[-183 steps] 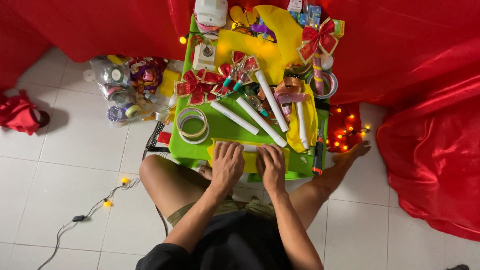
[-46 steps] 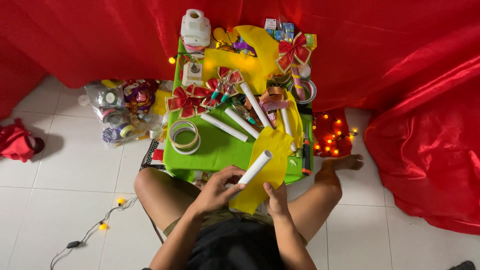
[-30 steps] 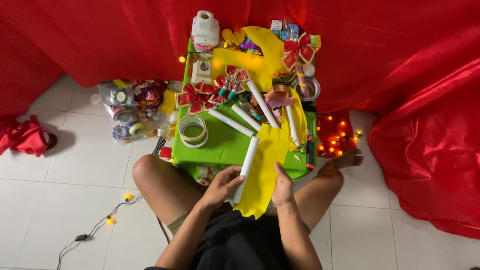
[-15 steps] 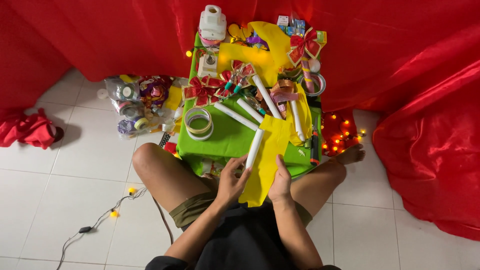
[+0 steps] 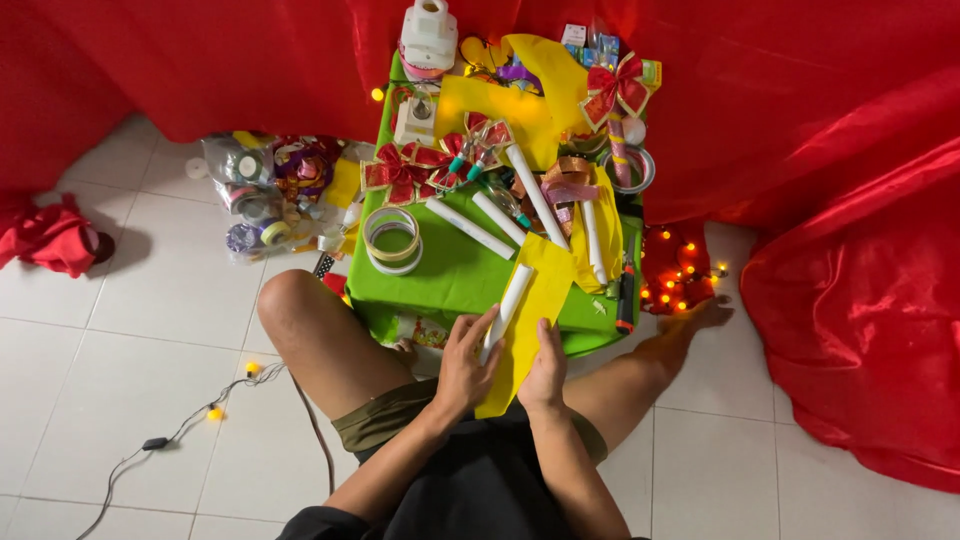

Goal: Rolling yellow paper around white tubes and securing them with adhesive tape to create decorative elements.

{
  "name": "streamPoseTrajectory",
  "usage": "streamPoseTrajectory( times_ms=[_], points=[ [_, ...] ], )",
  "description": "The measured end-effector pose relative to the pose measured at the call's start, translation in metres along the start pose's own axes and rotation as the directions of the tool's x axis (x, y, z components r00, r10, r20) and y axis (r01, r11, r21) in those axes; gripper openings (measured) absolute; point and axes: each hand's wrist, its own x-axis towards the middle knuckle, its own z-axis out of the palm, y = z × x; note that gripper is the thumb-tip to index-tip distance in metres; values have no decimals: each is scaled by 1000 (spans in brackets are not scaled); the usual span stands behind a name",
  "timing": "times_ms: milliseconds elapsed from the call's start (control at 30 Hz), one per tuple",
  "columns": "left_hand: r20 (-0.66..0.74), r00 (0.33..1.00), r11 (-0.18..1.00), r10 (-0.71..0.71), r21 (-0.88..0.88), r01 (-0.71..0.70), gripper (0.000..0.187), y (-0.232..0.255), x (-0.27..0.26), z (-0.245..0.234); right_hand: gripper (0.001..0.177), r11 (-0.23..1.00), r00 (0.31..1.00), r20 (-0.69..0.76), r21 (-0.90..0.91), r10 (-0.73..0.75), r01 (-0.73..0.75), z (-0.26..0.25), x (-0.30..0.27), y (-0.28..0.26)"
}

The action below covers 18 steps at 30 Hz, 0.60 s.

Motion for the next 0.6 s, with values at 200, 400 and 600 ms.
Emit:
streamPoseTrajectory(
  times_ms=[200, 400, 600],
  points=[
    [-30, 998, 997, 59, 46, -58, 50, 8, -1, 9, 38, 999, 1000, 1, 40, -30, 30, -20, 9, 12],
    [-63, 990, 990, 126, 79, -120, 48, 12, 1, 9, 37, 998, 998, -4, 16, -65, 65, -13, 5, 8],
    [-108, 978, 970, 181, 181, -160, 48, 21, -1, 5, 38, 997, 997, -9, -24, -79, 78, -17, 7, 19]
  ],
)
